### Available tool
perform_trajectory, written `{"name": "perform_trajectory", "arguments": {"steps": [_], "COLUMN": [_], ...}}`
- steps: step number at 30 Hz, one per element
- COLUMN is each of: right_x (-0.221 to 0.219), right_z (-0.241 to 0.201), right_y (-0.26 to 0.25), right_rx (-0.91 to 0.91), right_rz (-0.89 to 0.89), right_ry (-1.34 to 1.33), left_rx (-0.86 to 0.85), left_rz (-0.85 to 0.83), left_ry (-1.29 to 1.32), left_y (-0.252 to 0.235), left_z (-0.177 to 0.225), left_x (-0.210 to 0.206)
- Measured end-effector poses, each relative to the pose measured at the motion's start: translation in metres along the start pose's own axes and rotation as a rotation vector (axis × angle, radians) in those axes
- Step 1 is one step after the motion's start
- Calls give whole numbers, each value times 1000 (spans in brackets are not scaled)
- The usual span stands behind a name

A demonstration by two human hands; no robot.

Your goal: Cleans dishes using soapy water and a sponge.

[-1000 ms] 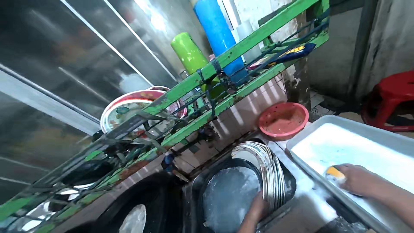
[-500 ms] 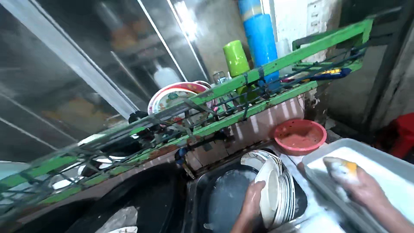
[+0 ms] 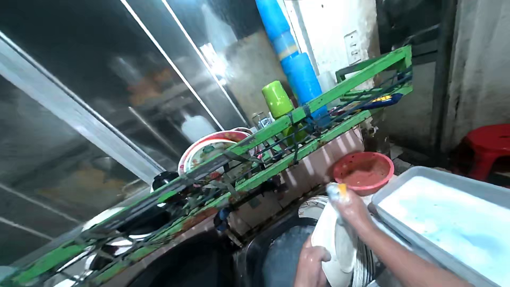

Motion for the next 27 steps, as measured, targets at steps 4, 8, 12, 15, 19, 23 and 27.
{"name": "perform_trajectory", "arguments": {"steps": [4, 8, 12, 15, 19, 23, 27], "right_x": [-32, -4, -29, -54, -25, -49, -73], "right_z": [-45, 10, -11, -21, 19, -27, -31], "right_y": [57, -3, 31, 56, -9, 22, 82], "right_rx": [437, -49, 180, 429, 24, 155, 632], "right_rz": [79, 61, 161, 168, 160, 34, 41], "right_ry": [42, -56, -52, -153, 30, 117, 172], "left_rx": [-19, 25, -1, -60, 14, 2, -55], "left_rz": [-69, -10, -85, -72, -42, 59, 278], "left_ry": [33, 179, 400, 430, 403, 405, 465], "left_y": [-23, -14, -39, -51, -41, -56, -69], "left_z": [-7, -2, -6, -2, -12, -18, 10], "left_x": [16, 21, 14, 20, 22, 23, 55]}}
Point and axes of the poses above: each hand's wrist, its own y-axis away from the middle knuckle, its own x-axis out of the back of the hand, z = x × y, the point moved 9 cm from there along -y, towards the middle knuckle, and after that the axes turned 8 degrees about y, right-handed, at the moved point
